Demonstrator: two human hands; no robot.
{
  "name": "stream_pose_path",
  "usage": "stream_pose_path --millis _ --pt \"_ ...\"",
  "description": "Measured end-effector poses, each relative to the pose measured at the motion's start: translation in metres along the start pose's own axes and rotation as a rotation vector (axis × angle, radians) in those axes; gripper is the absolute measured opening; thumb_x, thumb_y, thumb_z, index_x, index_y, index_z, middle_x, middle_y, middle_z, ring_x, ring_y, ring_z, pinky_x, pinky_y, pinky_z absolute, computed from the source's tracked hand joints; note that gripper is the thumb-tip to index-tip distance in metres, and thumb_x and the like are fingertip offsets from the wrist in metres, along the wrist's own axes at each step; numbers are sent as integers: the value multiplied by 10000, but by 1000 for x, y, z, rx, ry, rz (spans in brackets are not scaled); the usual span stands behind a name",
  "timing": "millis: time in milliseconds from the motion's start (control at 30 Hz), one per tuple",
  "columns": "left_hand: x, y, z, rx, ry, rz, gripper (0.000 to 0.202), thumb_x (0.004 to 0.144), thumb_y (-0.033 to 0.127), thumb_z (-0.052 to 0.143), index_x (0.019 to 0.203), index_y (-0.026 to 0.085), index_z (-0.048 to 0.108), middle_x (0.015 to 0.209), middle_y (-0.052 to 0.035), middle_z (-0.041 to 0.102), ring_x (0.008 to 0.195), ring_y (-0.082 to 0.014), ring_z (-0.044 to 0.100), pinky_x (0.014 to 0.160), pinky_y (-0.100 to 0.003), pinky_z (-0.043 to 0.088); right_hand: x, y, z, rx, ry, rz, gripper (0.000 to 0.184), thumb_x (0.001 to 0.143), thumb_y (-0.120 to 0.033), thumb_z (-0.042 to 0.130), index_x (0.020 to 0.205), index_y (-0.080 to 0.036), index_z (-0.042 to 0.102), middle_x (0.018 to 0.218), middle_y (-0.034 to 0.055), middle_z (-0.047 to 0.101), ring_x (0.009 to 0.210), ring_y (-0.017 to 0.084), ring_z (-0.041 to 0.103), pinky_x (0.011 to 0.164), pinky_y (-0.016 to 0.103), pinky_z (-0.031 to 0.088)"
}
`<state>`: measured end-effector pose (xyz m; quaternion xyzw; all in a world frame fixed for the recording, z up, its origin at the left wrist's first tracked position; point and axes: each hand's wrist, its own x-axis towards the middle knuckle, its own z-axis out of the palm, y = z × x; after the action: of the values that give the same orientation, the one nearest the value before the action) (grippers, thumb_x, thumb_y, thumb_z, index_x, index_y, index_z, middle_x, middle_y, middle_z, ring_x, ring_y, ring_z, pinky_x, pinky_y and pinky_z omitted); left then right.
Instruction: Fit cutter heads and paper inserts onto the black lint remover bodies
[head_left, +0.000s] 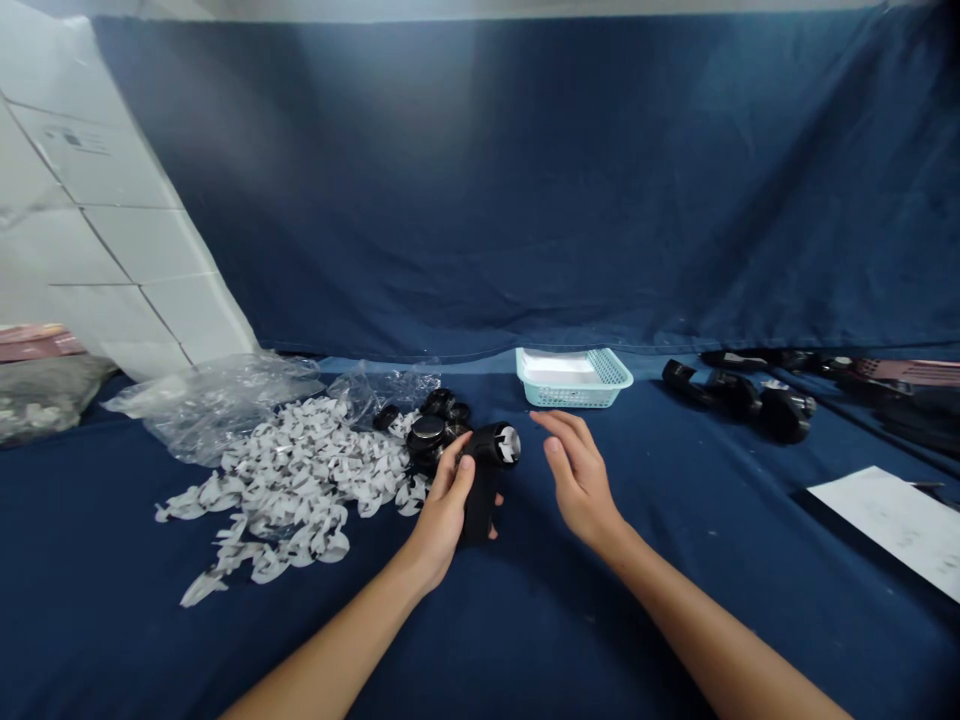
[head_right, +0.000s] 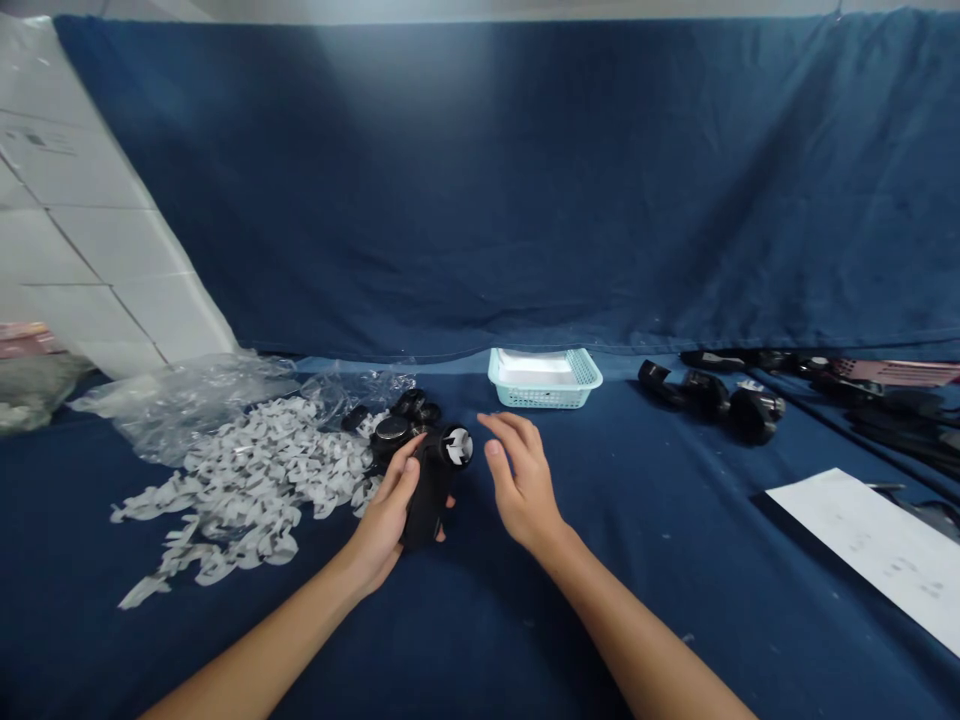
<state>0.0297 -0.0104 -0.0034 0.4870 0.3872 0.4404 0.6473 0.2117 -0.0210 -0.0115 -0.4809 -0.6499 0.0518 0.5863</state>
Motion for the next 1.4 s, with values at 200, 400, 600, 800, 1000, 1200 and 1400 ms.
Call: stream_pose_path --millis 200,400,600,800,1000,1200,1400 --pt "2 0 -2 -95 -10 -16 614 875 573 541 1412 344 350 904 -49 614 693 -218 642 455 -300 541 -1 4 3 -65 82 103 426 992 -381 353 821 -229 711 929 82 698 988 272 599 913 480 427" --pt "3 -3 -3 -145 -39 -42 573 893 554 524 1399 338 362 936 -45 591 709 -213 640 438 -303 548 1 2 -1 15 75 45 363 996 -356 343 881 -229 662 1080 82 687 1071 250 589 935 430 443" --pt "5 -3 -5 -168 -70 -52 612 889 572 519 1417 311 352 934 -51 596 698 -203 641 434 -284 543 -3 0 3 225 -18 115 392 997 -370 357 1343 -213 454 752 22 701 901 230 669 929 444 453" --pt "8 -4 -7 -179 -63 -51 589 891 570 514 1397 310 365 907 -41 582 692 -207 638 426 -284 538 -2 2 -1 367 82 198 360 996 -415 341 1119 -201 602 522 -48 534 518 162 567 676 344 508" --pt "5 -3 -3 -137 -81 -91 591 884 587 512 1396 322 384 997 -68 602 691 -208 645 422 -281 530 4 1 -8 57 -240 -150 427 981 -364 362 1394 -276 431 1405 58 529 1328 263 415 1067 482 342" --pt "8 -5 -7 -124 -40 -78 575 883 567 532 1387 326 397 1006 -67 589 686 -207 656 412 -286 533 3 14 -14 -190 -19 -77 350 981 -333 338 1107 -229 647 856 57 724 810 247 621 866 459 429" --pt "9 -7 -7 -129 -40 -85 560 876 573 537 1366 333 411 1020 -63 589 683 -206 659 407 -279 530 4 13 -15 -111 38 -22 354 1001 -352 304 1159 -217 590 983 77 695 910 235 627 837 404 468"
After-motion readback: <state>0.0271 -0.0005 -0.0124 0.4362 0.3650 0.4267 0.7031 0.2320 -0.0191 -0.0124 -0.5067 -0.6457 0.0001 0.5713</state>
